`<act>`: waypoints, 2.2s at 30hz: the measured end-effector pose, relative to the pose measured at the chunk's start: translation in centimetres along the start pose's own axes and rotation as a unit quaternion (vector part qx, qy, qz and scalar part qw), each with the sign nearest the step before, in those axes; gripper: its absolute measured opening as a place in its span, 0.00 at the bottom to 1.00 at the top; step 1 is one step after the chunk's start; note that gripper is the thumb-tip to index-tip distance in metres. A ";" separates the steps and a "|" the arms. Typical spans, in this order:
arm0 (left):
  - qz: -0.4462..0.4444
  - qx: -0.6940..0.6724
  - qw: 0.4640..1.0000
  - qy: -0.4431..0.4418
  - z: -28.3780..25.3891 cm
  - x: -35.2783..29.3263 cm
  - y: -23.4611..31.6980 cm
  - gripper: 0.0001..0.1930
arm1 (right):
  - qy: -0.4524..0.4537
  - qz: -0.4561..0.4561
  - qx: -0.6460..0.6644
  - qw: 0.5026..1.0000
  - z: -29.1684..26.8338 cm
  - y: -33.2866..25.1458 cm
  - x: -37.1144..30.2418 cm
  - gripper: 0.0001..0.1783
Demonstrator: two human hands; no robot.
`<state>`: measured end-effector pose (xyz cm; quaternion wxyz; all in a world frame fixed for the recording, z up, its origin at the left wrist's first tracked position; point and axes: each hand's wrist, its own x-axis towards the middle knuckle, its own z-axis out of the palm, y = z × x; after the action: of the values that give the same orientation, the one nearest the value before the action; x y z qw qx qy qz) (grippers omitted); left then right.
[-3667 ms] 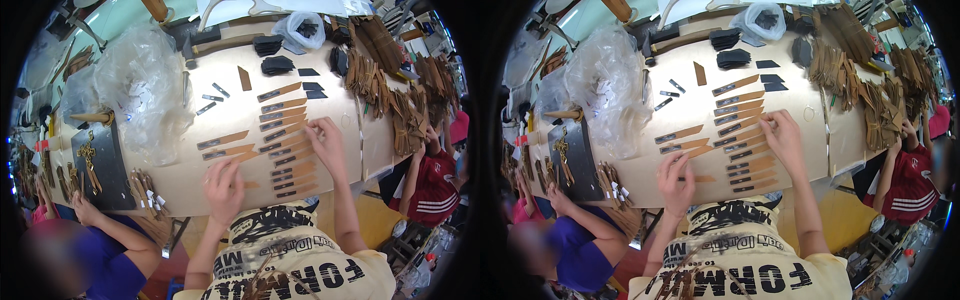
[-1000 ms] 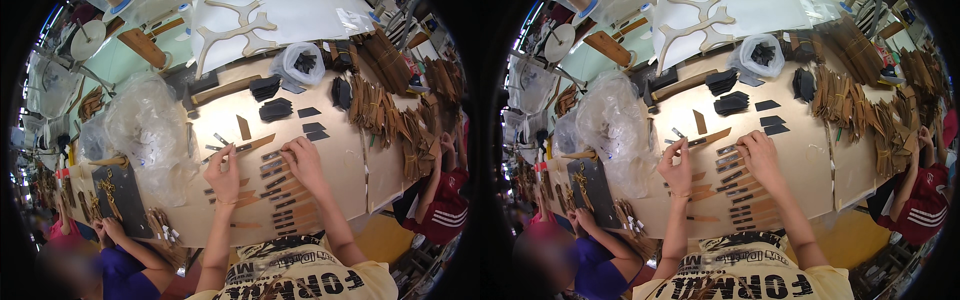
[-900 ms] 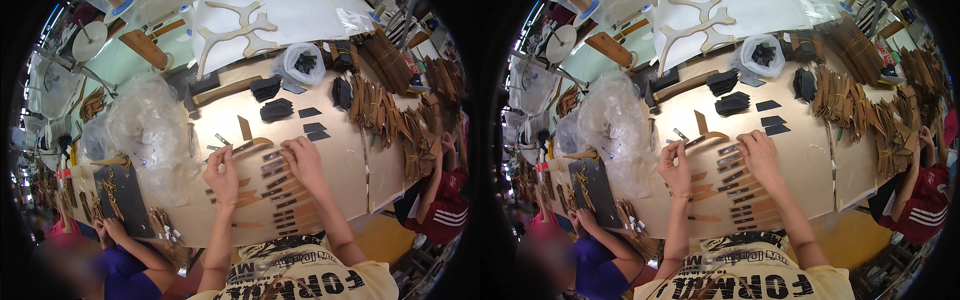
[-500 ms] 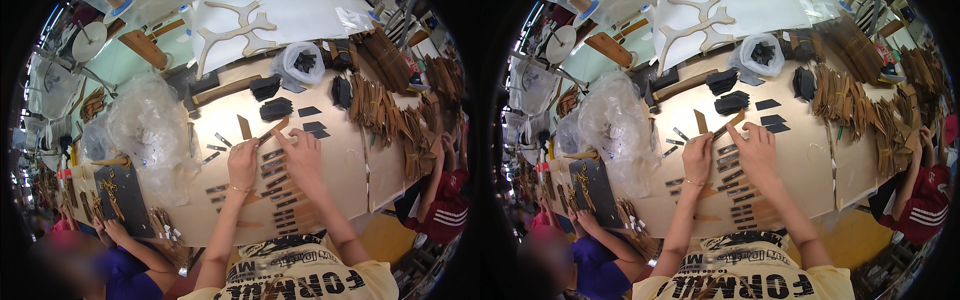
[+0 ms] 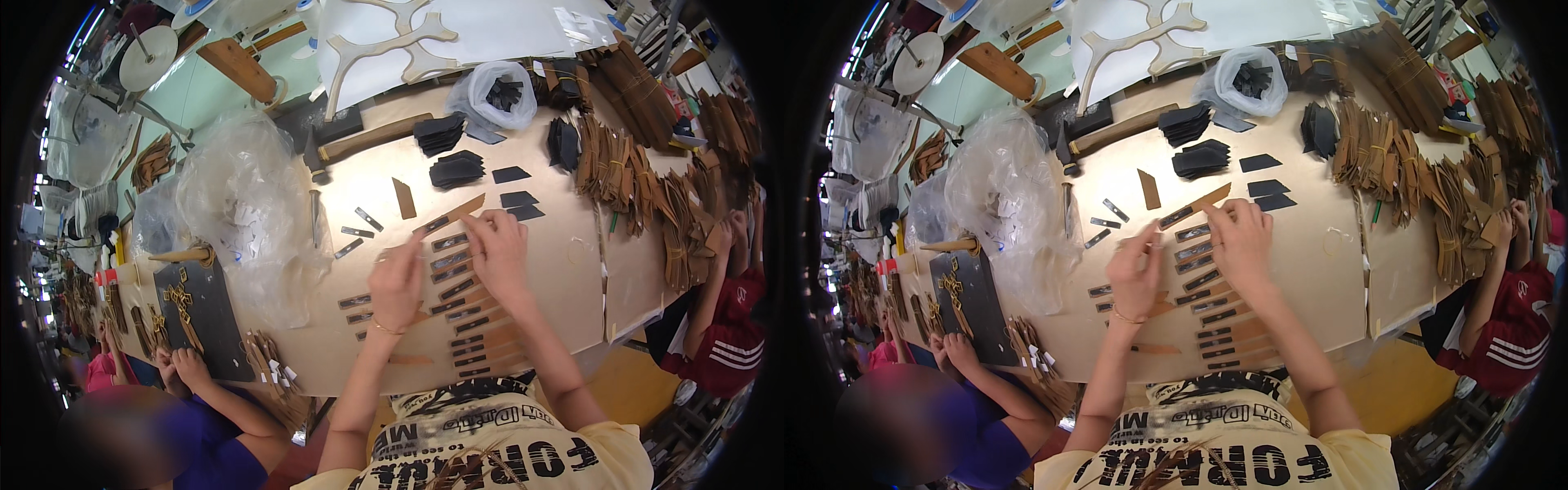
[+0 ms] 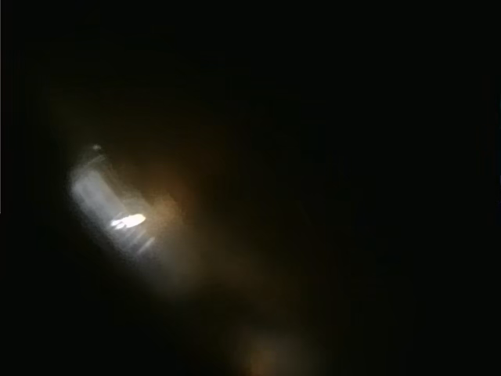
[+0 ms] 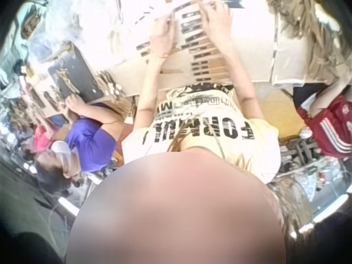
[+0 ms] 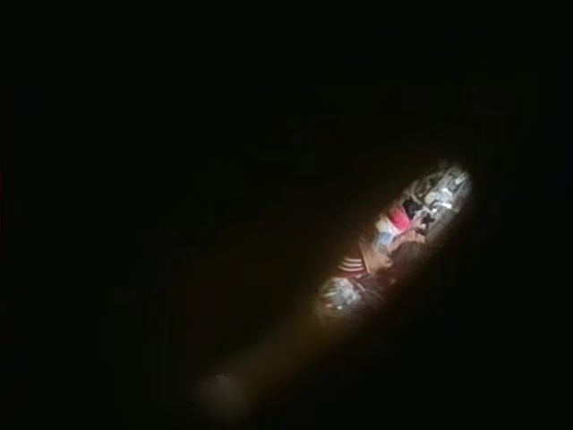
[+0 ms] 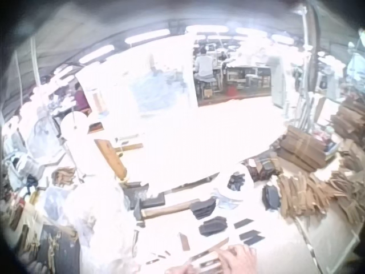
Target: The person assembles small leather components by hand, aligning and pressing dark and light pieces together on a workbench. They repeatedly pick up pairs of pieces, fit them, and place the assembled units in rows on the table.
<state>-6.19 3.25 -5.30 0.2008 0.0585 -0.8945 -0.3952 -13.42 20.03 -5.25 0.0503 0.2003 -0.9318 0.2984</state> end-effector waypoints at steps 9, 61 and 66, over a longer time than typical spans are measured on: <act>0.033 0.148 0.971 -0.187 1.9 0.0 0.5 0.19 | -0.058 0.088 0.036 0.994 -0.4 0.0 -0.1 0.07; -0.143 -0.055 0.987 -0.037 -2.4 0.6 -2.8 0.04 | -0.142 -0.091 -0.145 0.975 -1.3 -1.0 -3.2 0.25; -0.183 -0.111 0.973 0.082 -2.8 -0.3 -3.4 0.04 | -0.141 -0.090 -0.119 0.979 -1.0 0.0 -2.4 0.24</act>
<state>-4.93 -0.89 -6.17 0.2025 0.2310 -0.7997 -0.5159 -11.23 21.43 -4.88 -0.0312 0.3156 -0.9366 0.1489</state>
